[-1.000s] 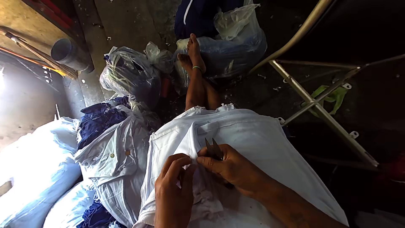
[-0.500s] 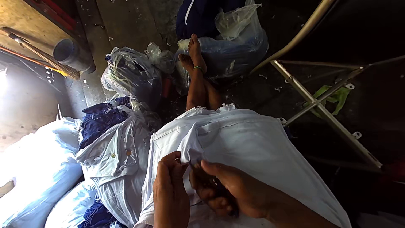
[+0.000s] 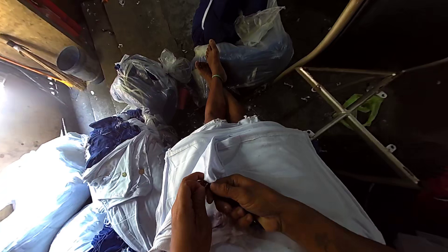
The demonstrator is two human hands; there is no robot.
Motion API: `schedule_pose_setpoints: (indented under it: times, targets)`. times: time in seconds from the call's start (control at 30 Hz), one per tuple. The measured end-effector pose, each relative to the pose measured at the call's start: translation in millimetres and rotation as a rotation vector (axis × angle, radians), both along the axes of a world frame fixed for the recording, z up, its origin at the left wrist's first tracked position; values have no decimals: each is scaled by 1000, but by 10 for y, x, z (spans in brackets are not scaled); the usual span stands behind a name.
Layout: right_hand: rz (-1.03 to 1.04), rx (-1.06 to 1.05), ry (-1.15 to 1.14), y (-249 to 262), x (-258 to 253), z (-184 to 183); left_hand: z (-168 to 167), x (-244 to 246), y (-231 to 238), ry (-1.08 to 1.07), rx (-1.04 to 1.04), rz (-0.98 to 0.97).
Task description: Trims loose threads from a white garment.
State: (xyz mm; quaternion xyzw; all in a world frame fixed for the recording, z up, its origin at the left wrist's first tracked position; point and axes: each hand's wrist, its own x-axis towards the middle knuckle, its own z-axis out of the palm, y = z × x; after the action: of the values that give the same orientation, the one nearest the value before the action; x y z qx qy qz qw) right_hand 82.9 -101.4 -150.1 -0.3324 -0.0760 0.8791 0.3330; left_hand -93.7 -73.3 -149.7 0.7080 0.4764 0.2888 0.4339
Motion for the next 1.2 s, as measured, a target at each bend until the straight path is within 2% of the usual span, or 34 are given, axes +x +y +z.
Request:
schedule_pose_setpoints:
  times: [0.1, 0.23, 0.4, 0.6, 0.63, 0.7, 0.73, 0.77, 0.8, 0.87, 0.97, 1.03, 1.1, 1.2]
  targets:
    - [-9, 16, 32, 3, 25, -2, -2, -31, 18, -34, -22, 0]
    - [-49, 31, -42, -5, 23, -5, -2, -44, 17, -53, -37, -1]
    - [-85, -10, 118, -12, 75, -19, 36, -53, 28, -90, -67, -12]
    - [-100, 36, -106, -13, 79, 11, 107, -205, 138, -134, -43, -89]
    - [-111, 52, -109, -16, 80, 14, 131, -286, 209, -112, 18, -32]
    - [-149, 80, -103, -22, 90, 4, 172, -472, 388, -23, 207, 209]
    - [-164, 78, -102, -24, 103, -3, 211, -550, 475, 104, 294, 320]
    - [-185, 59, -107, -23, 116, -8, 288, -591, 540, 258, 283, 370]
    - [-204, 31, -118, -21, 130, -14, 347, -622, 578, 379, 218, 353]
    - [-229, -19, -151, -2, 152, -28, 343, -632, 528, 492, 152, 187]
    - [-258, -62, -182, 11, 154, -37, 169, -462, 275, 441, 60, -151]
    - [-283, -65, -213, 2, 157, -25, 57, -288, 55, 356, 2, -298]
    - [-291, -44, -240, -11, 164, -15, -39, -211, -81, 301, 37, -322]
    - [-215, 31, -250, -47, 168, -5, -50, -249, -66, 201, 54, -257]
